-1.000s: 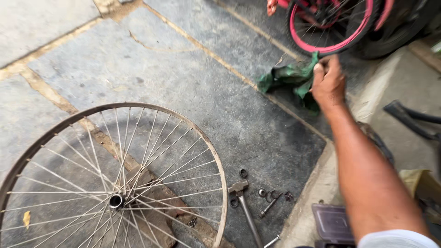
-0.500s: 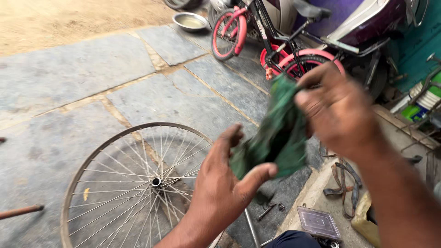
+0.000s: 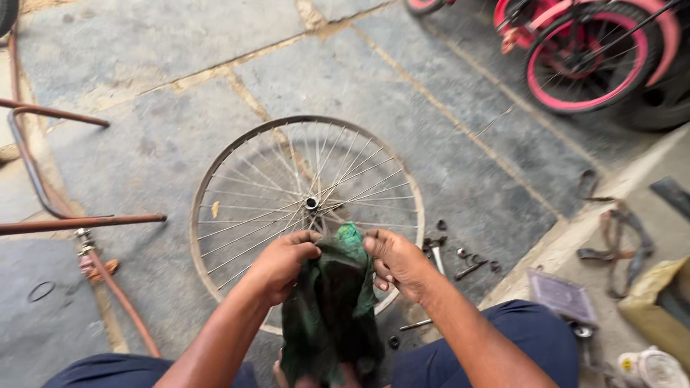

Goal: The person cleans and reassembles a bicycle wheel hub by hand and using a hammer, placing small ball bearings into the hub and striking a component with the hammer while holding a cloth.

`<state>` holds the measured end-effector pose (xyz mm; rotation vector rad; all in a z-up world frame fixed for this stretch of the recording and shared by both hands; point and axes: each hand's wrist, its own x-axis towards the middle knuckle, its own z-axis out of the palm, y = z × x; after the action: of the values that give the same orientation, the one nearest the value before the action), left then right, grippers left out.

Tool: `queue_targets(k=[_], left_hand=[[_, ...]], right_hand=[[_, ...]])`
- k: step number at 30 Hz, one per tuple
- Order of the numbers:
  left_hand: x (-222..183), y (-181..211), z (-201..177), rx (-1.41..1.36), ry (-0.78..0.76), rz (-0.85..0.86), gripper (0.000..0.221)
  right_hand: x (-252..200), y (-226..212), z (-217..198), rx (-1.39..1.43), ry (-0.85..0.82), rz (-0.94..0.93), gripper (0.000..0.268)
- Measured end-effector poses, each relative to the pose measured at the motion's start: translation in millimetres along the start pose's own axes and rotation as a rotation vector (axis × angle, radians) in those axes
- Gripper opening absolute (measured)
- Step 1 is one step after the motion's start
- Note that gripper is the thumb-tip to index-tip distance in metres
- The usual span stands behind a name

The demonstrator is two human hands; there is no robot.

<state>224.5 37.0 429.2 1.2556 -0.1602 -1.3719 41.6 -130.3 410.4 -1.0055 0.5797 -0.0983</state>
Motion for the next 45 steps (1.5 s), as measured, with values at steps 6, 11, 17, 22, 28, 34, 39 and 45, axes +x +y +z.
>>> queue_targets(k=[6,11,17,22,28,34,39,45], left_hand=[[53.0,-30.3,-50.1,-0.018,-0.011,0.098,0.021],[99.9,-40.7,-77.1,0.265,0.124,0.188,0.016],[138.4,-30.5,-90.7,0.676,0.342,0.341,0.02],[143.7,-22.8,-87.7,0.918,0.578,0.307,0.026],[175.4,-25.5,-107.5,0.841,0.601,0.486,0.024],[207.2,-23.0,-129.2,0.676,0.442,0.526,0.022],[210.3,-8.3,-131.2,0.783,0.448,0.517,0.02],[209.0,-8.9,-126.4,0.83,0.58,0.602,0.023]], right_hand=[[52.2,41.7,-22.1,-0.326,0.098,0.125,0.046],[95.3,37.2,-40.3,-0.466,0.17,-0.082,0.023],[123.2,36.6,-37.5,-1.057,0.219,-0.656,0.023],[146.4,47.8,-36.2,-1.181,0.17,-0.631,0.019],[192.0,38.4,-18.6,-1.007,0.348,-0.401,0.026],[212.9,43.5,-12.9,-1.231,0.185,-0.134,0.031],[237.9,48.3,-32.1,-1.146,0.174,-0.076,0.025],[254.7,36.2,-23.9,-1.307,0.295,-0.194,0.026]])
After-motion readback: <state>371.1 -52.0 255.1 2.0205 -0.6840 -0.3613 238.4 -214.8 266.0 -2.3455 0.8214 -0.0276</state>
